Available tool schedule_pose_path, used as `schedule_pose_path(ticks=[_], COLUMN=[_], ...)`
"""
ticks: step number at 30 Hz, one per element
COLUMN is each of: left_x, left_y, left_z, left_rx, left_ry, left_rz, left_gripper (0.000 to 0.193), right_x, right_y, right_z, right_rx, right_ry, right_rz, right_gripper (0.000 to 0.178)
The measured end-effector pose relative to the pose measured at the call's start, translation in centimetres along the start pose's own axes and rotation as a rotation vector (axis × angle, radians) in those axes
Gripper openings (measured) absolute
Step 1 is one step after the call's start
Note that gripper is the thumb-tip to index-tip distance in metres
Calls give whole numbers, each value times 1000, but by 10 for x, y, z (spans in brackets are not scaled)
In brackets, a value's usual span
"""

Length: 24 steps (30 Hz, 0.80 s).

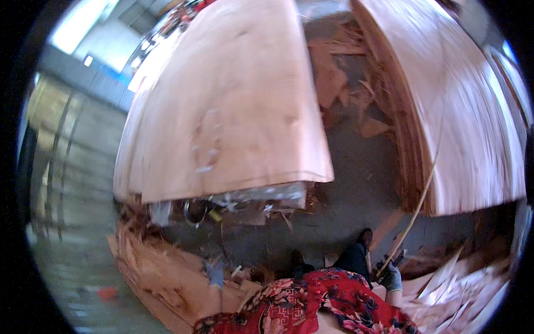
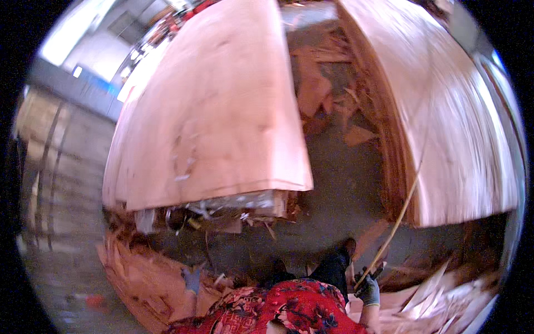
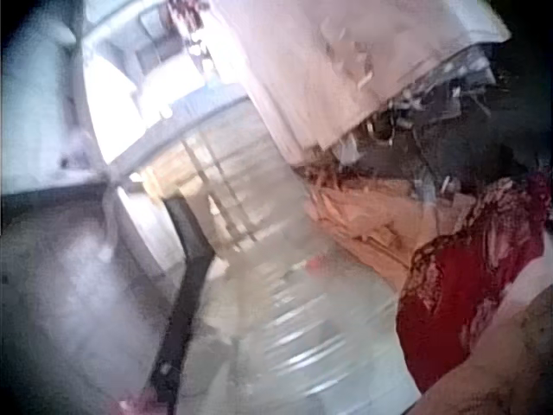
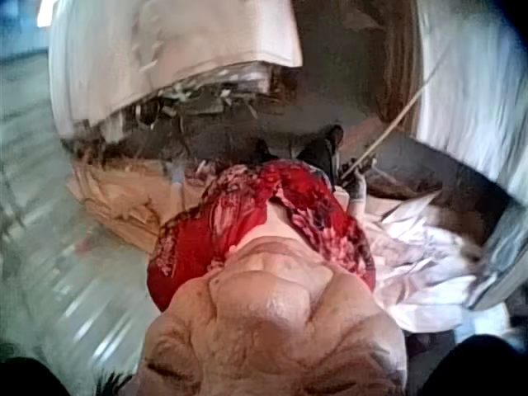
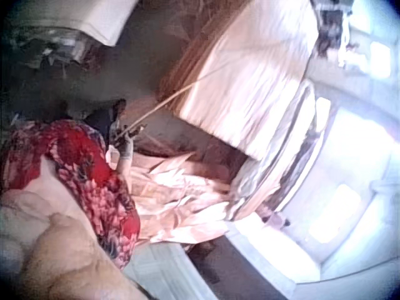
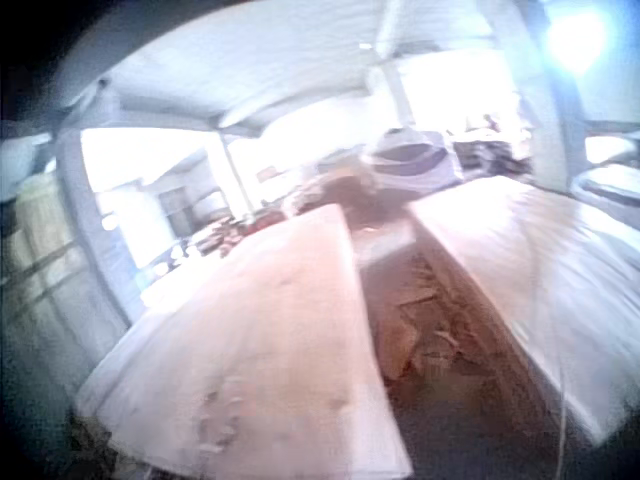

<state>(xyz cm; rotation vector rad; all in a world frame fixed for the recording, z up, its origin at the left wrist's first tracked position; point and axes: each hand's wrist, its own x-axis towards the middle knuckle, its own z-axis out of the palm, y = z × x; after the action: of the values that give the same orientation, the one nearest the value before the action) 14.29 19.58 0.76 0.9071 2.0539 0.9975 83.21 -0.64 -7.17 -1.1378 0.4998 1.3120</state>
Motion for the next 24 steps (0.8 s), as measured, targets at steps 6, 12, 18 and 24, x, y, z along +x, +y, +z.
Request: schedule_pose_path(ticks=[6, 12, 18, 24], left_x=[77, 112, 221, 305], left_y=[-5, 157, 124, 159], left_z=[-16, 23, -15, -22], left_rx=[-32, 524, -620, -874], left_ry=[315, 319, 270, 289], left_rz=[280, -221, 7, -51], left_gripper=[54, 81, 70, 42], right_x=[9, -18, -62, -48], right_y=[-44, -31, 15, 69], right_z=[141, 187, 323, 432], right_rx=[-532, -725, -837, -778], right_ry=[305, 360, 116, -268], right_rz=[-664, -895, -761, -627], right_gripper=[9, 11, 19, 21])
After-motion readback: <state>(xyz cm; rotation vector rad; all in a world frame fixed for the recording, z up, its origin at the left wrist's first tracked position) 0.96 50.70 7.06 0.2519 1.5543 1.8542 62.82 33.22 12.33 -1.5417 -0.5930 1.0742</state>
